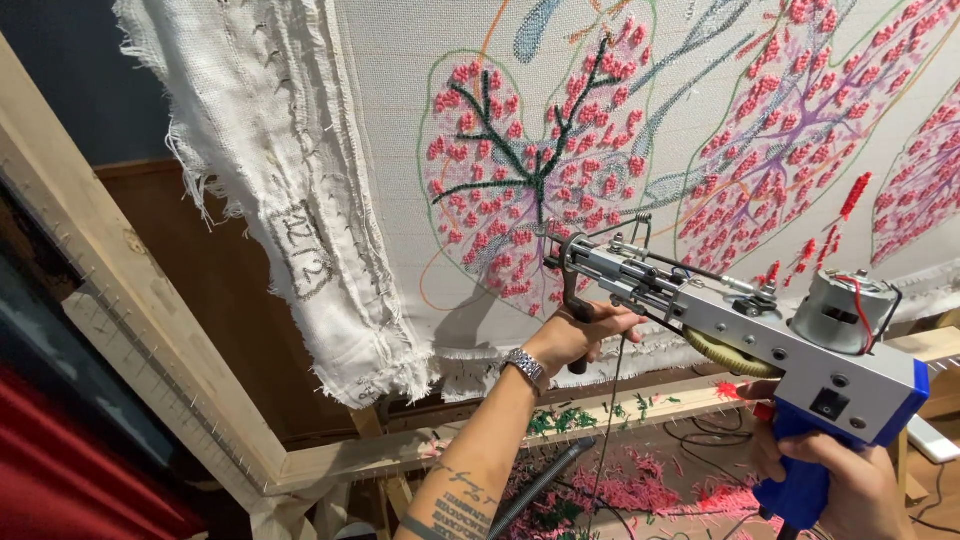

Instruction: Using an electric tufting gun to apply yarn to a backing cloth on a vertical frame to create a rug.

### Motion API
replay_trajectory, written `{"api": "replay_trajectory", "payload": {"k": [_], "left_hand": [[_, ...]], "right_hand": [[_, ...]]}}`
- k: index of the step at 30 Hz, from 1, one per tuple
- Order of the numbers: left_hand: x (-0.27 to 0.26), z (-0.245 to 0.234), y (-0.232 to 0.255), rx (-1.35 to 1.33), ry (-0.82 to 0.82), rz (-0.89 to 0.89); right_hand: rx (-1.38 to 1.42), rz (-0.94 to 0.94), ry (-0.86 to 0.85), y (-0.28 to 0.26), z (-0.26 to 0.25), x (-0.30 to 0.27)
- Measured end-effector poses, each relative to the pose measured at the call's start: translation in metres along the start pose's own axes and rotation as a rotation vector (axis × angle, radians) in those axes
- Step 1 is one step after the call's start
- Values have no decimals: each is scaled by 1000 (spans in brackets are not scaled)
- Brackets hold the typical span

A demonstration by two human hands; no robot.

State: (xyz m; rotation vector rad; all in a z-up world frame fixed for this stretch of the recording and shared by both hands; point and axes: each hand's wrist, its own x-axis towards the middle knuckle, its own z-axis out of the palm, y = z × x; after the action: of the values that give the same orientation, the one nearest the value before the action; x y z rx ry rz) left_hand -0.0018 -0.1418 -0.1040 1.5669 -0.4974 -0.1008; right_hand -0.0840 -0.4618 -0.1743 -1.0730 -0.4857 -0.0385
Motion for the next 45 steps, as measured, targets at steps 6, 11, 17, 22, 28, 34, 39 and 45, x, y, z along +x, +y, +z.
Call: {"api": "replay_trajectory", "payload": {"k": [6,11,17,22,28,34,39,45], "left_hand": [[-6,6,15,291,80,-95],[-2,5,10,296,73,-64],[-7,8,11,301,120,-135],[-1,2,-5,346,137,-99],[-6,-1,4,307,167,-101],[-6,-5,9,302,222,-66],[-17,-2,19,292,385,8],[-26,-8,-1,366,555,147]], "right_hand": [[-48,-19,38,-6,12,-4],[3,2,11,6,-7,-8],[50,38,3,5,-5,-11],[-7,19,-19,6,-2,-11],[-38,122,102,0,20,-9],[-52,63,77,-5,52,-13],[-128,-18,96,-19,85,-11],[-144,-6,-17,4,57,-11]]}}
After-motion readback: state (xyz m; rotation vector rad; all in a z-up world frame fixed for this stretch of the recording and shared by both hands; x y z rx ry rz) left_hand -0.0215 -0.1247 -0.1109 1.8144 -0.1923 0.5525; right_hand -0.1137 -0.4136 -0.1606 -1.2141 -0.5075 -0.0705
